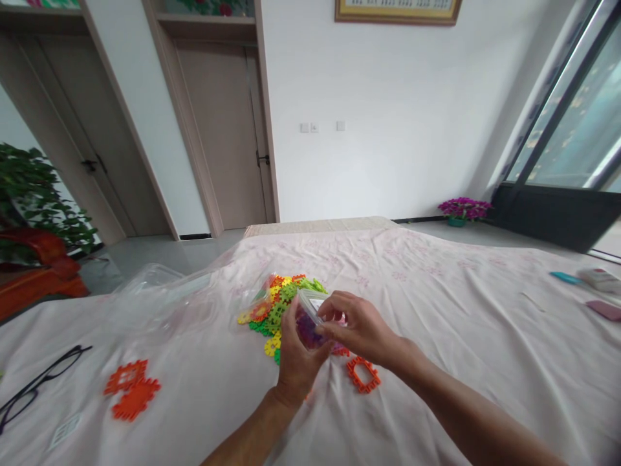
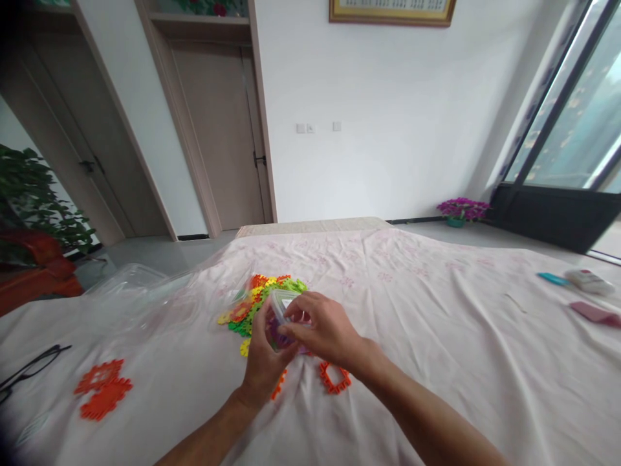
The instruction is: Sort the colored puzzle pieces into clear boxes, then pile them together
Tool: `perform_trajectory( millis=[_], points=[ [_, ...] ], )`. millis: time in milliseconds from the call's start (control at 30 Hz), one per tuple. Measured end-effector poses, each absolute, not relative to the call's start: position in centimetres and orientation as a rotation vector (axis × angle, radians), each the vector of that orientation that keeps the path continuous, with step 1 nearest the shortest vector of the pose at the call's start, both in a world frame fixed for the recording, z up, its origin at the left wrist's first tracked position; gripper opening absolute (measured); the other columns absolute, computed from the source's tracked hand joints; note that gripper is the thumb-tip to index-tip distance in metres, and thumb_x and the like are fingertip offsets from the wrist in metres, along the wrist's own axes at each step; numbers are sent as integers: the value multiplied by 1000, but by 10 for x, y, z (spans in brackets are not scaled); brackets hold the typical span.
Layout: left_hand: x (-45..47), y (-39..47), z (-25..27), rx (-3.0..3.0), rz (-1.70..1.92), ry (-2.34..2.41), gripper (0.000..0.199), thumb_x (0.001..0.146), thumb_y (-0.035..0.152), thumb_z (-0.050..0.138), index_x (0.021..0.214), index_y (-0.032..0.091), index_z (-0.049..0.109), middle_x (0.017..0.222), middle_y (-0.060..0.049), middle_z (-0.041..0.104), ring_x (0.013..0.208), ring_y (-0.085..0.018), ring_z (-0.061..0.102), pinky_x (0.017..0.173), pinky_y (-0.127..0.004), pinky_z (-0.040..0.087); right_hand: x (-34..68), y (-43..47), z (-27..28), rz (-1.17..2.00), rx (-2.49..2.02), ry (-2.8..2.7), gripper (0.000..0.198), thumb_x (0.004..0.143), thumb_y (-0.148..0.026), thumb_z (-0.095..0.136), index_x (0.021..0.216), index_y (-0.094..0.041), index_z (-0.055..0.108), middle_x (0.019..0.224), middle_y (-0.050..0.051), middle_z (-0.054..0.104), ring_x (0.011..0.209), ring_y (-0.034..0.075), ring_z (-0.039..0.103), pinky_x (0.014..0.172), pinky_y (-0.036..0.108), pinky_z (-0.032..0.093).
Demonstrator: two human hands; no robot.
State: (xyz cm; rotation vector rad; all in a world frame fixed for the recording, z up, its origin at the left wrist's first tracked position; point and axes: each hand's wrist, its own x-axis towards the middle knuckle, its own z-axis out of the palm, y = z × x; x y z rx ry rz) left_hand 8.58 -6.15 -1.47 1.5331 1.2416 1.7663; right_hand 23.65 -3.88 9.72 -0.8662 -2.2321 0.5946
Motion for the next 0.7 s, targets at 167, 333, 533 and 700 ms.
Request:
perform_trajectory(
  millis=[167, 333, 533, 700],
  points=[
    [81, -58, -16, 1679, 1805, 1319, 91, 71, 39, 79, 145, 20, 28, 138, -18, 45, 128, -32, 50, 104, -48, 46, 230, -50, 99, 530, -963, -2256, 8, 84, -23, 62, 78, -20, 67, 75, 0, 64, 69, 12, 56, 63, 23, 40],
    [83, -62, -17, 2016, 1811, 1431, 92, 71, 32, 77, 147, 20, 25, 137, -19, 44, 129, -34, 45, 106, -53, 43, 240, -49, 109, 555, -1068, -2341, 25, 92, -31, 51, 73, -19, 62, 67, -1, 62, 60, 10, 51, 55, 22, 33],
    [87, -63, -16, 2473, 1780, 1433, 85, 79, 22, 70, 150, 18, 22, 139, -20, 45, 134, -35, 42, 106, -54, 44, 237, -38, 127, 364, -1292, -2325, 43, 89, -57, 53, 69, -19, 56, 59, -1, 57, 52, 11, 44, 51, 25, 24],
    [86, -51, -7, 2605, 1761, 1444, 81, 82, 18, 66, 150, 19, 21, 138, -18, 47, 137, -33, 39, 109, -56, 41, 229, -28, 119, 287, -1353, -2227, 44, 93, -51, 46, 63, -20, 52, 58, -1, 54, 53, 10, 42, 52, 25, 23]
  ],
)
